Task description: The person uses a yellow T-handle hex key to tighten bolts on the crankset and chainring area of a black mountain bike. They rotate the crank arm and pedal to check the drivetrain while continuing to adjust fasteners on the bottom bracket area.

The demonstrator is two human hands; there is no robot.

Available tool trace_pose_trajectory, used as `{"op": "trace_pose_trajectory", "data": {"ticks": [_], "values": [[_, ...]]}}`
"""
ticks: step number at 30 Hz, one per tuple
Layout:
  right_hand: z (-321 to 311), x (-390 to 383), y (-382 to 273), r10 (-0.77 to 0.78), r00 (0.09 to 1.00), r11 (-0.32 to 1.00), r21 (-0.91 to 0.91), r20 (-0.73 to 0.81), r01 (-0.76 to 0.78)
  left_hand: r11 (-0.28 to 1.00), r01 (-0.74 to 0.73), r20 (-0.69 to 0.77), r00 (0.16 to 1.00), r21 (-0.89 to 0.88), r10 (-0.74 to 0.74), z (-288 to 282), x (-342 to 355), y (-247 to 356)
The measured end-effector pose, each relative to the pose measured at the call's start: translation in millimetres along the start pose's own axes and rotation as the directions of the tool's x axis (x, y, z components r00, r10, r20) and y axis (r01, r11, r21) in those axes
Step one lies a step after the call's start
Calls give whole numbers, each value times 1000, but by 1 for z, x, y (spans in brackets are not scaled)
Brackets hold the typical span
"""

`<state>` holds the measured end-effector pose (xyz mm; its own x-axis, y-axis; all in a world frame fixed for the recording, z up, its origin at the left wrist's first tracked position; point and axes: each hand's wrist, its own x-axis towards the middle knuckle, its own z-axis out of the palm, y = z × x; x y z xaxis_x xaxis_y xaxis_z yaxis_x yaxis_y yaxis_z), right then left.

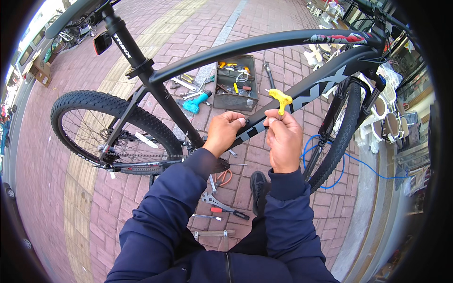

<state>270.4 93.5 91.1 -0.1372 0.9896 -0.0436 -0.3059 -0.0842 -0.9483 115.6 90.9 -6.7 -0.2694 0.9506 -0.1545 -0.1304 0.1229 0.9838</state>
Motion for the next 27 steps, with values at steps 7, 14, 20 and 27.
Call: {"op": "trace_pose_trajectory", "data": {"ticks": [7, 14, 20, 27], "values": [[0, -2, -1, 9, 1000, 1000, -14, 22, -9, 1000, -8, -2, 1000, -2, 8, 5, 3, -4], [0, -2, -2, 2, 999, 1000, -11, 32, -1, 977, -77, -57, 994, 200, 90, 8, -2, 8], [-4, -2, -5, 1, 999, 1000, 6, 33, -1, 946, -70, -127, 985, 317, 116, 14, -5, 15], [-7, -4, -6, -1, 999, 1000, -3, 35, 1, 912, -226, -84, 959, 343, 270, 12, -11, 6]]}}
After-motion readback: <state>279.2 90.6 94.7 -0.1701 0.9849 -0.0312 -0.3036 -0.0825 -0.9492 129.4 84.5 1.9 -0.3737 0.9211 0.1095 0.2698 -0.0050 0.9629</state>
